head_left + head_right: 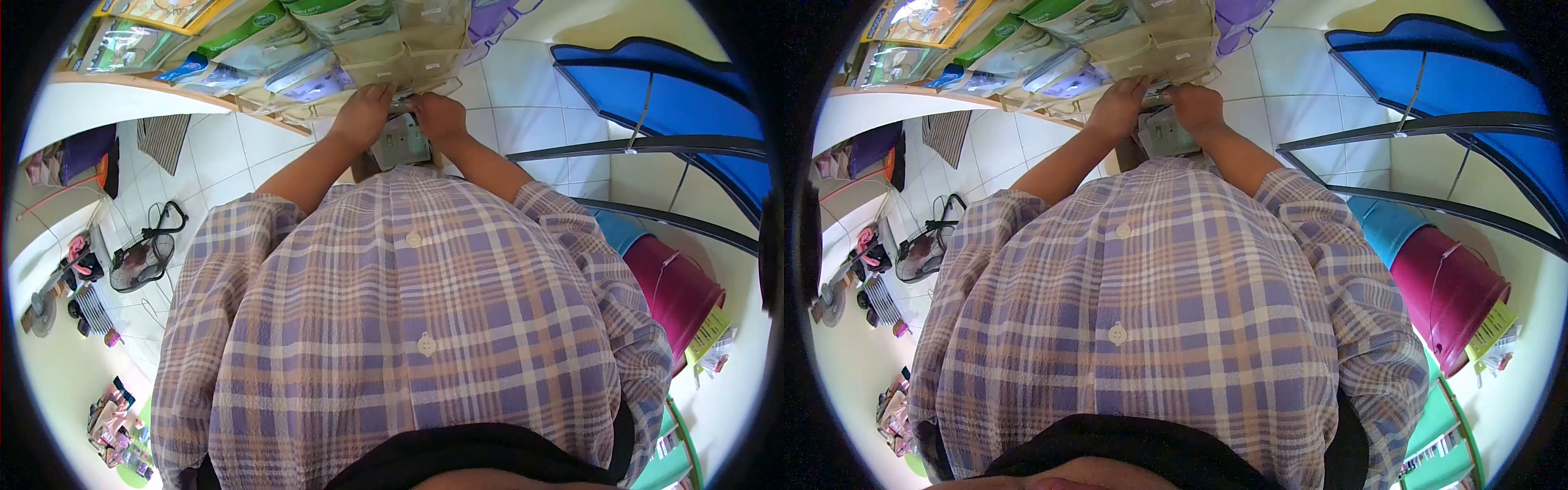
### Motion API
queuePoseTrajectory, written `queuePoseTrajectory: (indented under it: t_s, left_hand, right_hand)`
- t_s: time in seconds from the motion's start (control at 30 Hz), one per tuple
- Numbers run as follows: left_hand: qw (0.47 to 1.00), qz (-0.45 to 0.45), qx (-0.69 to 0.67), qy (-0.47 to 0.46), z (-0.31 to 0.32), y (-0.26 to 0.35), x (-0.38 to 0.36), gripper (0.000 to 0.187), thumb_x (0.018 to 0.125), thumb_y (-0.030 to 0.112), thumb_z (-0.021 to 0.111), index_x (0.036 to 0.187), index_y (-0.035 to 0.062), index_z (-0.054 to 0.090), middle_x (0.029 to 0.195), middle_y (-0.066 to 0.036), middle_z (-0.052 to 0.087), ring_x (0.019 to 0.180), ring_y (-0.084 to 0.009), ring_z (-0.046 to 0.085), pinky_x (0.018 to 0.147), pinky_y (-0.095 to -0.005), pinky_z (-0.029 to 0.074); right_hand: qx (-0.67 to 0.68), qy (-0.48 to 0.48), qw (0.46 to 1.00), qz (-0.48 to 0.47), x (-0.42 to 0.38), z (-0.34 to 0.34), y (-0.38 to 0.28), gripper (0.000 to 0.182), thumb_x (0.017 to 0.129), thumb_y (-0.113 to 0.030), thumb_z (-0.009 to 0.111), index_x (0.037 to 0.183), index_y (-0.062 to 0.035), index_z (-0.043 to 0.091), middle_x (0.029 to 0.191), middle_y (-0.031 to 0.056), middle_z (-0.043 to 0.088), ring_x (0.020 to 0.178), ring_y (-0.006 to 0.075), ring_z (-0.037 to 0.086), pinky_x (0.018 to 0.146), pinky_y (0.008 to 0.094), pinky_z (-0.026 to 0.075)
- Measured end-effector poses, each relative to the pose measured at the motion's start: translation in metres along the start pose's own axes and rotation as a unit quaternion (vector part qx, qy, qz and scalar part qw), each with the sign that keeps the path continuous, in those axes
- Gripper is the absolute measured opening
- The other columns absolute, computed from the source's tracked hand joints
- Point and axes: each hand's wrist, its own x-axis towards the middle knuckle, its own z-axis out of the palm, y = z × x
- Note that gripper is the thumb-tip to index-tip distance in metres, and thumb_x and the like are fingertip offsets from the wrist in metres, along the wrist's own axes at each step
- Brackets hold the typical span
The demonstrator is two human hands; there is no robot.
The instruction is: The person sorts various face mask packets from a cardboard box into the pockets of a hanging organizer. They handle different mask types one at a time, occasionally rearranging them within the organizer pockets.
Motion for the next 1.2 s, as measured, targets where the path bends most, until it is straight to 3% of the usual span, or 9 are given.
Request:
queuePoseTrajectory:
  t_s: [0.13,0.37,0.47,0.53,0.63,0.73,0.8,1.03,1.2]
  left_hand:
    - [0.986,0.105,0.073,0.106,0.013,0.0,-0.025,0.058,0.084,0.008,0.048,0.14,0.0002,0.035,0.142,-0.016,0.04,0.13,-0.031,0.042,0.109,-0.0428,0.033]
    - [0.995,0.041,0.084,0.038,0.029,0.002,-0.02,0.063,0.084,0.005,0.045,0.145,0.0029,0.026,0.15,-0.017,0.029,0.139,-0.0312,0.028,0.112,-0.0444,0.028]
    - [0.999,0.036,0.005,0.037,0.021,-0.006,-0.02,0.059,0.086,0.005,0.046,0.143,0.0043,0.031,0.145,-0.017,0.037,0.134,-0.032,0.036,0.109,-0.0426,0.032]
    - [0.984,-0.079,-0.133,0.083,0.017,-0.009,-0.028,0.043,0.085,0.008,0.052,0.128,0.0047,0.051,0.126,-0.014,0.055,0.118,-0.0321,0.051,0.1,-0.0402,0.042]
    - [0.976,-0.081,-0.149,0.137,0.011,-0.015,-0.031,0.03,0.087,0.013,0.056,0.116,0.009,0.062,0.111,-0.012,0.063,0.104,-0.0328,0.058,0.089,-0.0423,0.047]
    - [0.976,-0.09,-0.152,0.125,0.012,-0.008,-0.022,0.02,0.086,0.017,0.058,0.103,0.0122,0.068,0.102,-0.009,0.066,0.095,-0.0304,0.062,0.08,-0.041,0.051]
    - [0.979,-0.099,-0.142,0.108,0.017,-0.008,-0.014,0.019,0.086,0.017,0.059,0.102,0.0124,0.068,0.1,-0.009,0.066,0.092,-0.0303,0.063,0.078,-0.0404,0.051]
    - [0.985,-0.074,-0.138,0.078,0.04,-0.021,-0.002,0.018,0.084,0.018,0.061,0.099,0.0101,0.068,0.098,-0.011,0.066,0.086,-0.0304,0.064,0.076,-0.0394,0.052]
    - [0.959,-0.141,-0.203,0.137,0.025,-0.018,-0.001,0.019,0.085,0.018,0.06,0.1,0.0094,0.067,0.098,-0.013,0.066,0.087,-0.0305,0.064,0.076,-0.0394,0.052]
  right_hand:
    - [0.043,0.001,0.999,-0.006,-0.001,0.008,0.006,0.019,0.088,-0.026,0.054,0.095,-0.0202,0.071,0.094,0.0077,0.069,0.086,0.0266,0.067,0.07,0.0406,0.053]
    - [0.098,0.001,0.995,0.031,-0.002,0.006,0.002,0.019,0.087,-0.03,0.058,0.097,-0.0198,0.071,0.09,0.0075,0.067,0.085,0.0261,0.065,0.071,0.0389,0.051]
    - [0.121,-0.014,0.991,0.046,-0.005,0.001,0.01,0.02,0.086,-0.031,0.061,0.1,-0.0196,0.071,0.089,0.0079,0.067,0.084,0.0266,0.064,0.071,0.0385,0.05]
    - [0.133,-0.008,0.99,0.034,-0.007,-0.001,0.016,0.021,0.086,-0.032,0.062,0.101,-0.0197,0.071,0.088,0.008,0.066,0.083,0.0268,0.064,0.071,0.0382,0.05]
    - [0.121,0.013,0.993,-0.006,-0.009,-0.002,0.019,0.025,0.085,-0.034,0.064,0.103,-0.0193,0.07,0.087,0.0076,0.065,0.08,0.0263,0.064,0.07,0.0382,0.05]
    - [0.137,-0.058,0.987,0.055,-0.005,-0.008,0.008,0.033,0.087,-0.044,0.059,0.105,-0.0191,0.07,0.098,0.0097,0.065,0.092,0.0283,0.063,0.077,0.0403,0.049]
    - [0.181,-0.064,0.974,0.118,-0.002,-0.012,0.002,0.037,0.083,-0.048,0.063,0.099,-0.0151,0.072,0.088,0.0096,0.068,0.081,0.028,0.065,0.071,0.0394,0.05]
    - [0.171,-0.069,0.978,0.097,0.004,-0.006,0.01,0.042,0.082,-0.052,0.06,0.093,-0.0135,0.072,0.09,0.0109,0.068,0.087,0.03,0.064,0.075,0.0418,0.05]
    - [0.226,0.059,0.967,0.104,0.003,-0.016,0.011,0.033,0.079,-0.042,0.069,0.095,-0.0136,0.072,0.095,0.0104,0.068,0.085,0.029,0.065,0.074,0.0388,0.051]
